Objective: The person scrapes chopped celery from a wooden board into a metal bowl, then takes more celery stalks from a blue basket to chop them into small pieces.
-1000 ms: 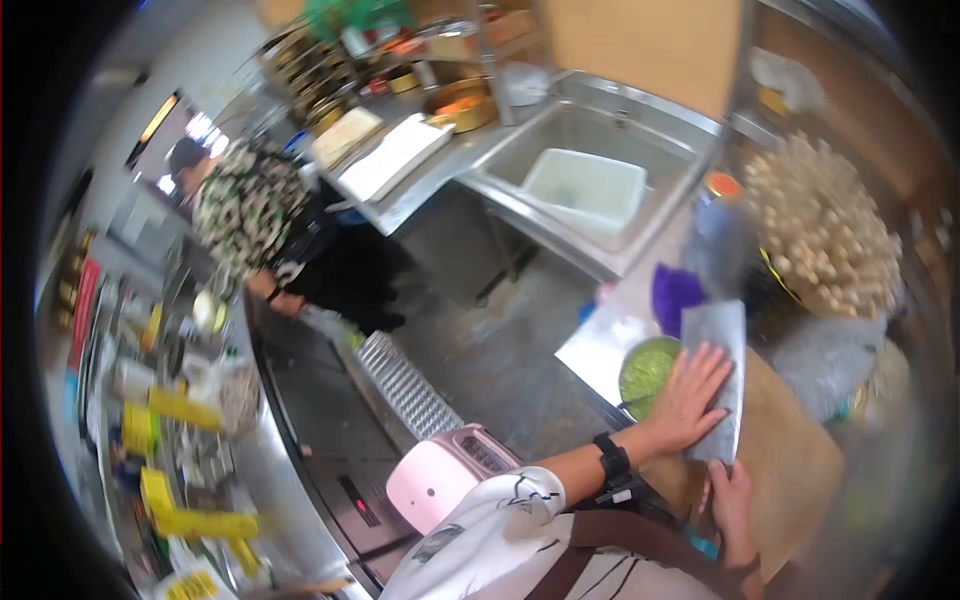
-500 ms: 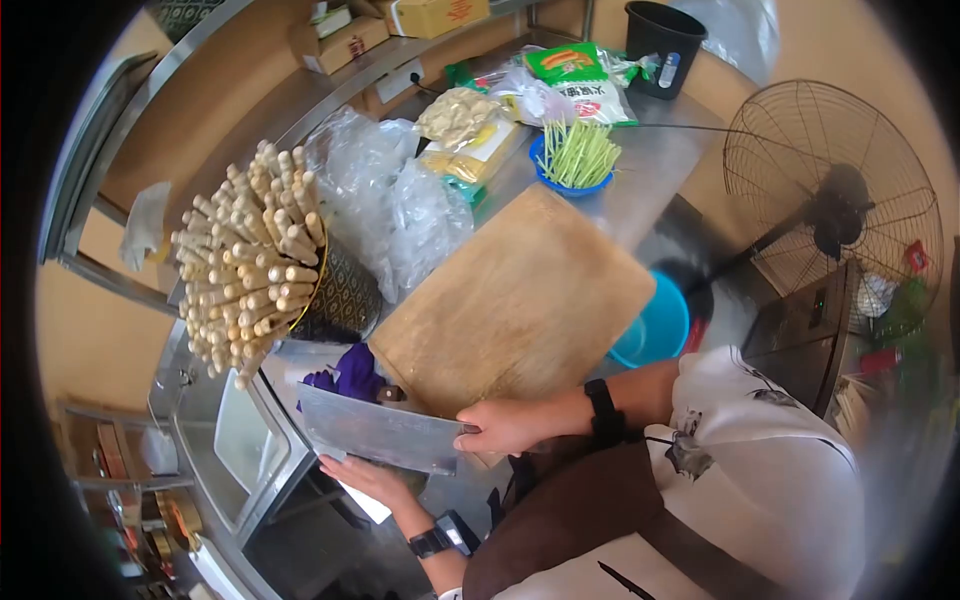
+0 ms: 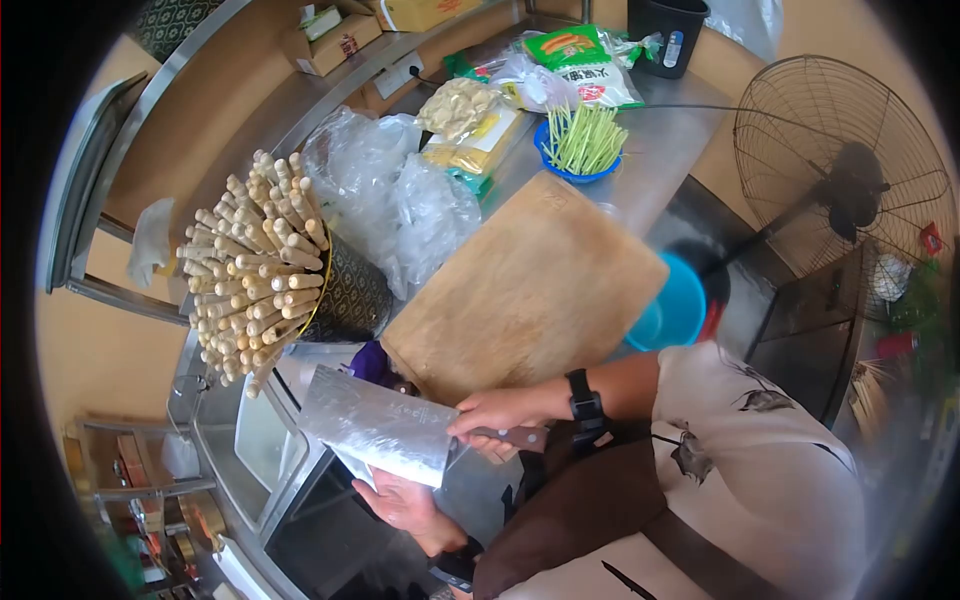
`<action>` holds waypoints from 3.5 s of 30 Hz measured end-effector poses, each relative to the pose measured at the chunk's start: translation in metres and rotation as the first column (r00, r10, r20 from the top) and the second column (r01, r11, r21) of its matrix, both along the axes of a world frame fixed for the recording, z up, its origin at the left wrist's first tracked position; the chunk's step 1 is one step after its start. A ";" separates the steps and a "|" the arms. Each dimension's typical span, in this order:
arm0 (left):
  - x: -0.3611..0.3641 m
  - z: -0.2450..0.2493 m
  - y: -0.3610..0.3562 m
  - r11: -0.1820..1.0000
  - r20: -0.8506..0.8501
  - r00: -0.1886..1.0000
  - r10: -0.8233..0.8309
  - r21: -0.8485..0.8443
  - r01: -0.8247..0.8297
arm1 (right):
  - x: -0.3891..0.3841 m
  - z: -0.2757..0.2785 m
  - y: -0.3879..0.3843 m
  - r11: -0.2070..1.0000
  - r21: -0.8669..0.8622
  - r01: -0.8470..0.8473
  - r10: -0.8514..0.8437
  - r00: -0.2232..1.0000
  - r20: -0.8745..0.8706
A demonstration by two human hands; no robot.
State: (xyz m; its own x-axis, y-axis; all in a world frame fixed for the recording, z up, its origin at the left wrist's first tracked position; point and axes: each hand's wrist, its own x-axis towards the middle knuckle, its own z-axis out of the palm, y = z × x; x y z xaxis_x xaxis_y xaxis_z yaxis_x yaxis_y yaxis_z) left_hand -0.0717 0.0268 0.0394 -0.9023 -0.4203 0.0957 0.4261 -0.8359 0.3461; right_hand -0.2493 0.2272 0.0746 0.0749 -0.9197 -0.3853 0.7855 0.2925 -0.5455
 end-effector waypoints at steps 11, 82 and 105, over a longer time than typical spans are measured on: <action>-0.015 0.010 -0.011 0.515 0.452 0.464 0.762 -0.857 -0.009 | -0.041 -0.022 0.130 0.935 0.273 0.225 -0.140 0.944 -0.298; -0.600 -0.019 0.272 -0.098 0.539 0.774 -0.333 -0.836 0.540 | -0.449 -0.065 0.251 0.804 -0.140 0.578 0.105 -0.370 -0.923; -0.369 0.088 0.180 -0.245 0.276 0.861 0.428 -0.881 0.404 | -0.268 0.015 0.100 0.619 -0.661 0.424 -0.743 0.588 -0.319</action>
